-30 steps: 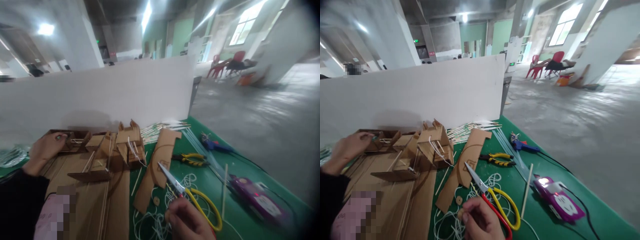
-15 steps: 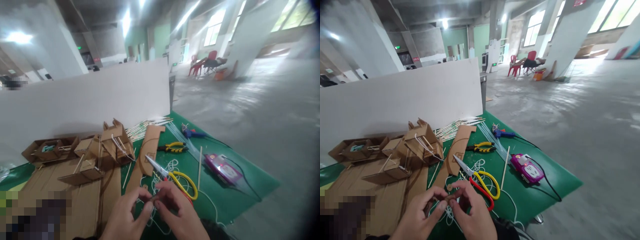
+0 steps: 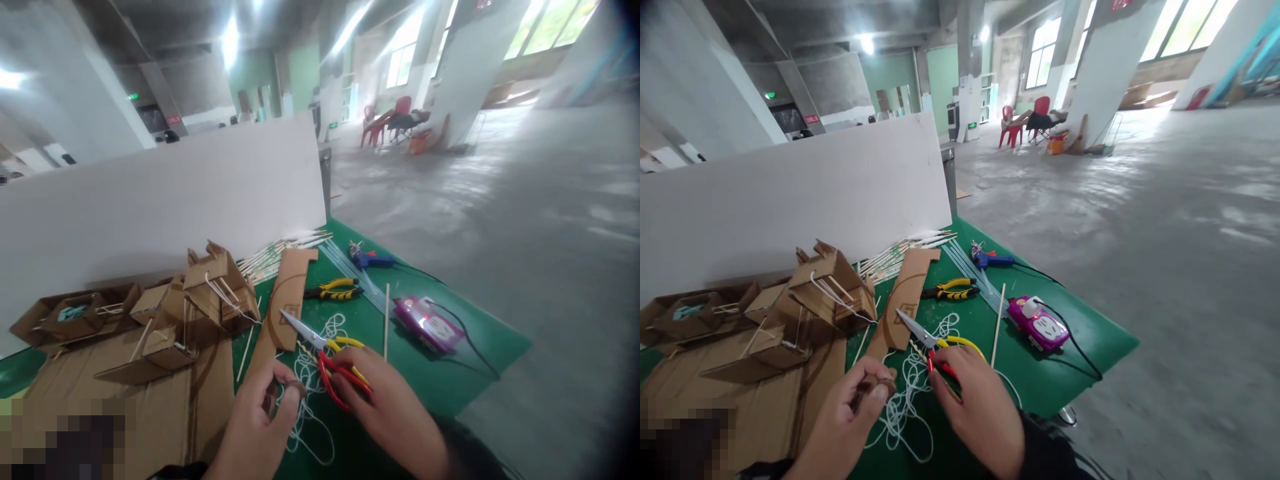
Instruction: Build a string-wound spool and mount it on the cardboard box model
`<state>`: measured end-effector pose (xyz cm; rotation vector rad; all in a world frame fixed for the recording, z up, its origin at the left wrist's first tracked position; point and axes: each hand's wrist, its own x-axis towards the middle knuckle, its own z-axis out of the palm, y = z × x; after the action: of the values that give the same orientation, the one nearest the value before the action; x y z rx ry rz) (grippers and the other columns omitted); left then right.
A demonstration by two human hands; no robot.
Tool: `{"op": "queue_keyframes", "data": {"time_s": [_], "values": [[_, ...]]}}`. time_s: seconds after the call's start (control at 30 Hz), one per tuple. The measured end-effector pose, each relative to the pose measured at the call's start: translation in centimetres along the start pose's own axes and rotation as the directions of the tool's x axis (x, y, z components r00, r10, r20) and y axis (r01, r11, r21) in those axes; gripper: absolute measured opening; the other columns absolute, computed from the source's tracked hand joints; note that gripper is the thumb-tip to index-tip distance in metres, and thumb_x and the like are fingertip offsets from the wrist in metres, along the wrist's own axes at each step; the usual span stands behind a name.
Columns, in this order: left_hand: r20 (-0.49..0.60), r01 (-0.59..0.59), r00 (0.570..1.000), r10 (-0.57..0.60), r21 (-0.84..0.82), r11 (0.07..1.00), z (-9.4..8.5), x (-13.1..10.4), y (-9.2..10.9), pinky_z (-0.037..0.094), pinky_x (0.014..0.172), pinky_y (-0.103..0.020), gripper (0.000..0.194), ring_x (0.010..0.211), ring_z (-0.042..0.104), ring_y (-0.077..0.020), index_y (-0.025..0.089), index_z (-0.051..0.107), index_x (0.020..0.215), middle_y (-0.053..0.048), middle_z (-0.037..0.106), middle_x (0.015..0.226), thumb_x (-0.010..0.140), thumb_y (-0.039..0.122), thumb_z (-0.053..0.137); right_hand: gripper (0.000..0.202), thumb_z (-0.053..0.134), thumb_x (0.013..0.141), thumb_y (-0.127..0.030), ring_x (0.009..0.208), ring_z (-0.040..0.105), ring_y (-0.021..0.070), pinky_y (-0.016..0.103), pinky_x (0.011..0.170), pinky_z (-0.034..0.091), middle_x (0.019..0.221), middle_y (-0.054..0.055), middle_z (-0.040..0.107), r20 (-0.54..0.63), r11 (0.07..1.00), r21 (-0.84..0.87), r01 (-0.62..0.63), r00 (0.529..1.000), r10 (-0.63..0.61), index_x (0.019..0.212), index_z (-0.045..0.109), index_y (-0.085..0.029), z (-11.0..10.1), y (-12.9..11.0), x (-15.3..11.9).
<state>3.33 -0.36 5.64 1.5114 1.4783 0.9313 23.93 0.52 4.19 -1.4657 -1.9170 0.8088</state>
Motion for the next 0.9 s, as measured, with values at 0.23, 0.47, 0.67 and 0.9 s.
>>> {"op": "queue_keyframes", "data": {"time_s": [0.23, 0.47, 0.67, 0.9], "values": [[-0.153, -0.205, 0.969, 0.192, -0.069, 0.976, -0.3, -1.2, 0.0, 0.037, 0.054, -0.022, 0.012, 0.055, 0.046, -0.0113, 0.021, 0.060, 0.079, 0.003, 0.053, 0.065, 0.085, 0.031, 0.057, 0.022, 0.066, 0.085, -0.033, 0.096, 0.061, 0.0333, 0.047, 0.083, 0.044, 0.103, 0.012, 0.067, 0.063, 0.830, -0.555, -0.052, 0.992, 0.105, 0.101, 0.068, -0.019, 0.9, 3.4, 1.0], [-0.167, -0.286, 0.950, 0.263, -0.133, 0.949, -0.3, -2.0, 1.1, 0.045, 0.061, -0.024, 0.014, 0.068, 0.058, -0.0148, 0.022, 0.058, 0.083, -0.002, 0.063, 0.077, 0.089, 0.034, 0.053, 0.019, 0.057, 0.088, -0.027, 0.090, 0.066, 0.0294, 0.038, 0.077, 0.041, 0.097, 0.013, 0.071, 0.055, 0.852, -0.512, -0.110, 0.986, 0.160, 0.099, 0.067, -0.015, 1.7, 2.4, 2.7], [-0.102, -0.079, 0.994, 0.047, -0.332, 0.940, -0.7, -2.4, 3.2, 0.041, 0.051, -0.021, 0.020, 0.056, 0.054, -0.0119, 0.022, 0.050, 0.076, 0.000, 0.065, 0.065, 0.085, 0.037, 0.061, 0.012, 0.056, 0.080, -0.018, 0.083, 0.066, 0.0284, 0.038, 0.076, 0.039, 0.087, 0.013, 0.070, -0.023, 0.850, -0.501, -0.162, 0.984, 0.174, 0.089, 0.061, -0.013, 2.1, 2.7, 2.7], [-0.113, -0.066, 0.993, 0.025, -0.375, 0.925, -1.2, -1.9, 5.2, 0.041, 0.053, -0.020, 0.020, 0.054, 0.052, -0.0102, 0.022, 0.046, 0.071, 0.004, 0.060, 0.057, 0.079, 0.029, 0.063, 0.017, 0.064, 0.081, -0.037, 0.061, 0.056, 0.0184, 0.028, 0.055, 0.040, 0.068, 0.001, 0.061, -0.016, 0.937, 0.260, -0.232, 0.970, 0.244, 0.079, 0.056, -0.022, -1.0, 0.2, 0.2]]}}
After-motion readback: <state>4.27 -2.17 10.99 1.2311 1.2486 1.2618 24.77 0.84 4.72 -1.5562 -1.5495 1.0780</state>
